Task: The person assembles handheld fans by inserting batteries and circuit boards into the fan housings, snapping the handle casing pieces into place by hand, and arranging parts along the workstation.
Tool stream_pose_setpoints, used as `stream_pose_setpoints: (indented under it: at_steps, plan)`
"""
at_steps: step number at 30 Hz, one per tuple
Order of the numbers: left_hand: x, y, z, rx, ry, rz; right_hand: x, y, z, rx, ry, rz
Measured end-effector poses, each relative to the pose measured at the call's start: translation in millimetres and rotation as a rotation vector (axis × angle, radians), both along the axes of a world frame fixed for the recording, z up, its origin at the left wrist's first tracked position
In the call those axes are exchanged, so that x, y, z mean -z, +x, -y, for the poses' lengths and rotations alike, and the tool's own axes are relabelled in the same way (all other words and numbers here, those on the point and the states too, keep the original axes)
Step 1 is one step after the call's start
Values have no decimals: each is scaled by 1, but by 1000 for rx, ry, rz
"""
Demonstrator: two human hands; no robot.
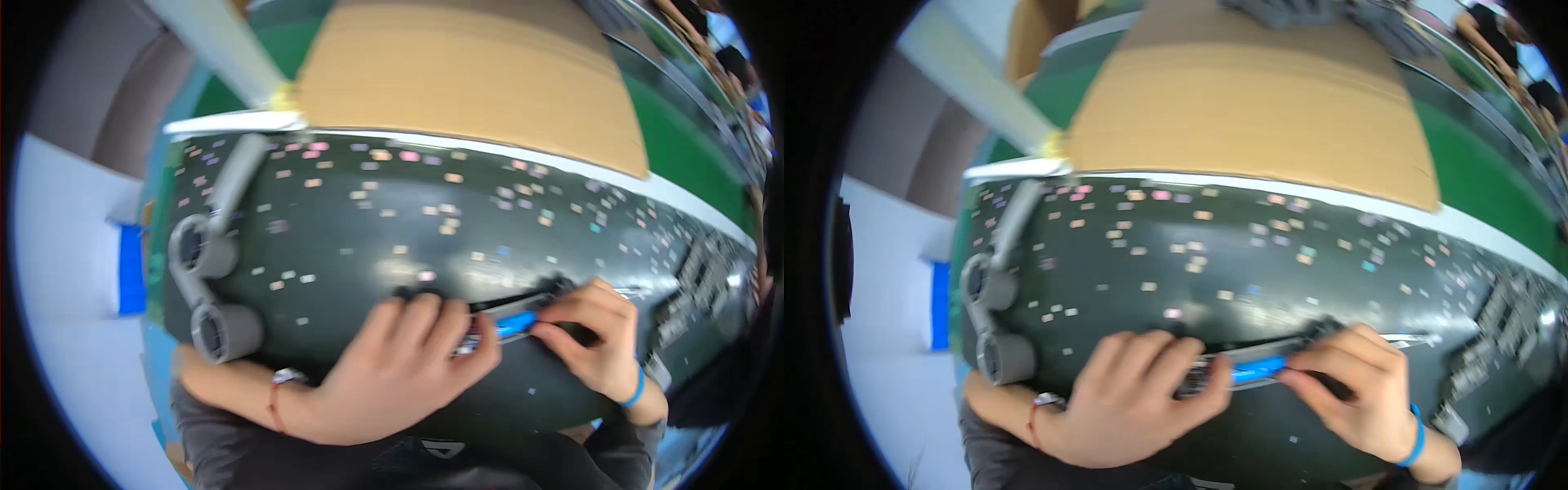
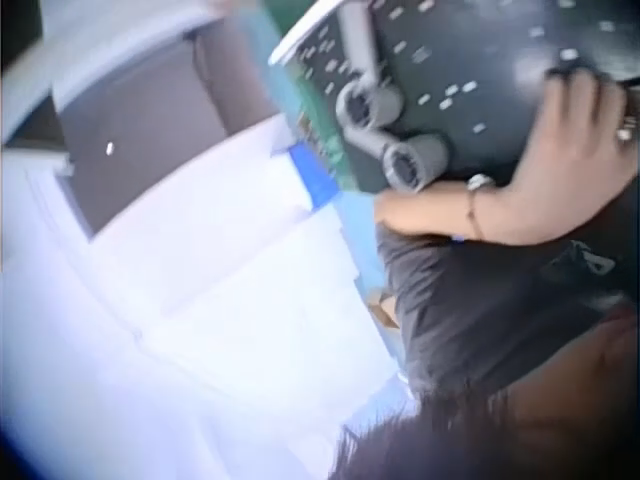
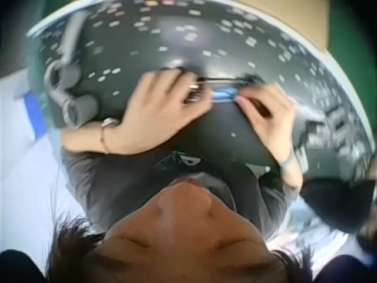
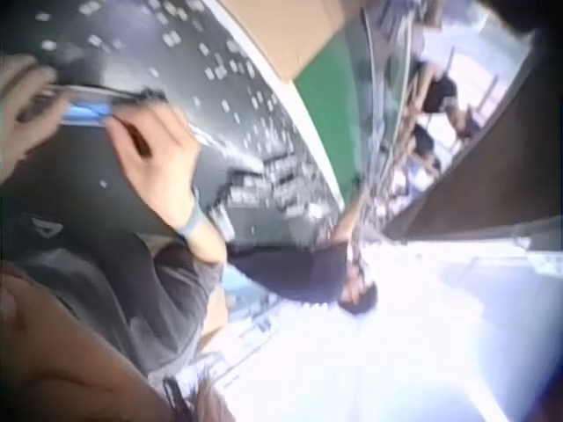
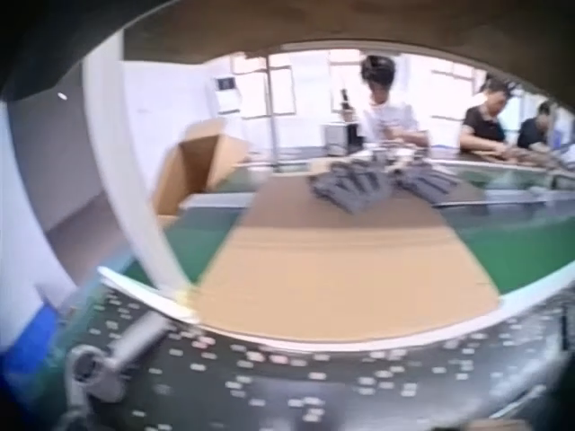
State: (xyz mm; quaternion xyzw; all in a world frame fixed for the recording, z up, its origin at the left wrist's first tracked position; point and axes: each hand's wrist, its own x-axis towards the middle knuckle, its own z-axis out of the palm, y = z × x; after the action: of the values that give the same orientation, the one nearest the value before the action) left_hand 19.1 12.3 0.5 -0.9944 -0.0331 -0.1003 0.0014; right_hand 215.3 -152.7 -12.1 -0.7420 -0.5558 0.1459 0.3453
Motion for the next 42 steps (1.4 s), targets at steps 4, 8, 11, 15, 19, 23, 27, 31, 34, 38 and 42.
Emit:
stream_pose_setpoints:
  at_steps: [4, 8, 11, 15, 19, 23, 27, 31, 34, 38, 42]
  plan:
    - [1, -1, 0, 23, -20, 51, -2, -4, 2, -22, 10, 65]
    - [4, 0, -3, 56, -45, 66, -3, -3, 0, 34, 19, 39]
    - [2, 2, 1, 63, -46, 58, -4, 3, 4, -10, 47, 104]
    - [2, 3, 1, 64, -43, 51, -1, 6, 8, 11, -4, 82]
    - [2, 3, -1, 76, -57, 39, 1, 4, 7, -37, 31, 93]
    - [1, 2, -2, 80, -63, 37, 1, 1, 5, -109, 53, 174]
    - [1, 4, -3, 89, -79, 29, 0, 6, 3, -146, 69, 132]
    - [-4, 6, -5, 83, -146, -13, 1, 20, -2, -285, 68, 68]
    - [-18, 17, -6, 6, -366, -78, -6, 28, -9, -411, 52, 217]
    - [-9, 14, -7, 67, -314, -3, -13, 20, -10, -489, 68, 497]
    - [-8, 13, -5, 31, -304, -3, -25, 11, -8, -466, -72, 512]
